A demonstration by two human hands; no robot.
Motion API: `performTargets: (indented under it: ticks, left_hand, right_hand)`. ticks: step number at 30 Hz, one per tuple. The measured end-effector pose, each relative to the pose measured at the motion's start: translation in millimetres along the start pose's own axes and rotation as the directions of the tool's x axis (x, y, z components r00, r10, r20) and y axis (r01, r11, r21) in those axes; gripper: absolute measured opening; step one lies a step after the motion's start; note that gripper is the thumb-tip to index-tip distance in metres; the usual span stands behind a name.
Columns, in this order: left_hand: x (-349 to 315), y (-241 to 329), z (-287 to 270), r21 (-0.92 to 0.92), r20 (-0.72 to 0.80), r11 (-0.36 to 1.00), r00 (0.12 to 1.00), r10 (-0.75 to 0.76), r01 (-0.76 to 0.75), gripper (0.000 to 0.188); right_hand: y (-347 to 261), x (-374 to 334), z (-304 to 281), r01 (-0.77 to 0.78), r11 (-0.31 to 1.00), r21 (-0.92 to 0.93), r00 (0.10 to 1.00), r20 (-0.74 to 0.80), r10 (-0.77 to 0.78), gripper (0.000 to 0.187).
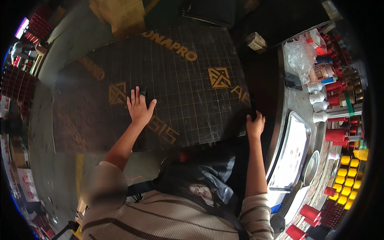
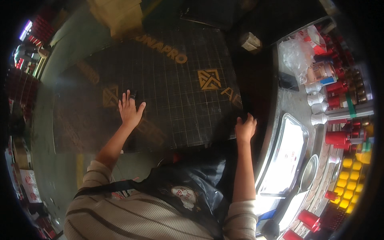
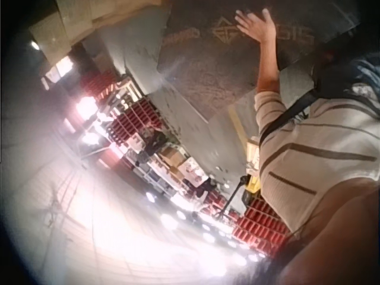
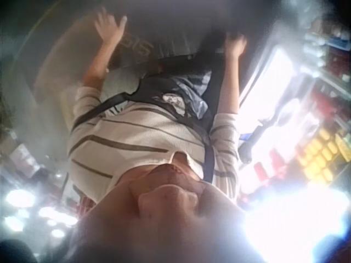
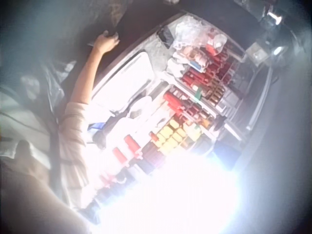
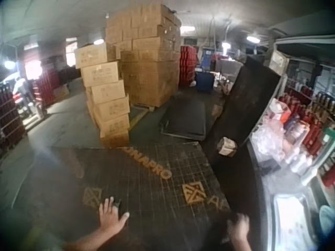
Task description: The person applies gold circular stickers to the top of a red cylindrical container and then applies a rectangular label to its side. They also handle a large black board and peel additional stickers from a sheet.
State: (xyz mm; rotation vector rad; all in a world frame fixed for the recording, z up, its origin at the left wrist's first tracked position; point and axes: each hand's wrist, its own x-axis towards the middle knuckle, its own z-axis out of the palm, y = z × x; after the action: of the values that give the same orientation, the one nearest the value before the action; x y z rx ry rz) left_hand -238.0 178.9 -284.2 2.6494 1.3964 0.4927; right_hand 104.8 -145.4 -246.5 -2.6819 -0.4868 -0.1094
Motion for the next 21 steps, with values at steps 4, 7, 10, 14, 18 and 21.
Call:
performTargets:
  ticks: [4,7,10,14,18,21]
  left_hand:
    - [12,16,-18,-0.069,-0.186,0.989,0.975,0.119,-0.133,0.039]
    - [1,8,-14,-0.015,-0.169,0.995,0.981,0.098,-0.102,0.039]
    - [-21,1,2,0.193,-0.105,0.980,0.991,0.077,-0.056,0.043]
    - [-34,-4,58,0.362,-0.118,0.929,0.985,0.123,-0.073,0.055]
    - [-29,-8,72,0.422,-0.017,0.907,1.000,-0.003,0.010,0.065]
    - [-32,-26,99,0.460,-0.019,0.888,1.000,0.011,-0.001,0.067]
  right_hand:
    - [-22,-37,-8,0.278,0.950,-0.142,0.960,0.039,-0.276,0.069]
    - [-50,-65,-17,0.212,0.927,-0.310,0.946,0.303,-0.115,0.078]
    - [-47,-70,-1,0.229,0.957,-0.179,0.933,0.322,-0.163,0.083]
    - [-16,-79,17,0.159,0.980,-0.121,0.973,0.186,-0.135,0.085]
    - [-15,-79,24,0.141,0.988,-0.058,0.958,0.259,-0.121,0.082]
    - [-17,-87,25,0.022,1.000,0.003,0.954,0.299,-0.022,0.081]
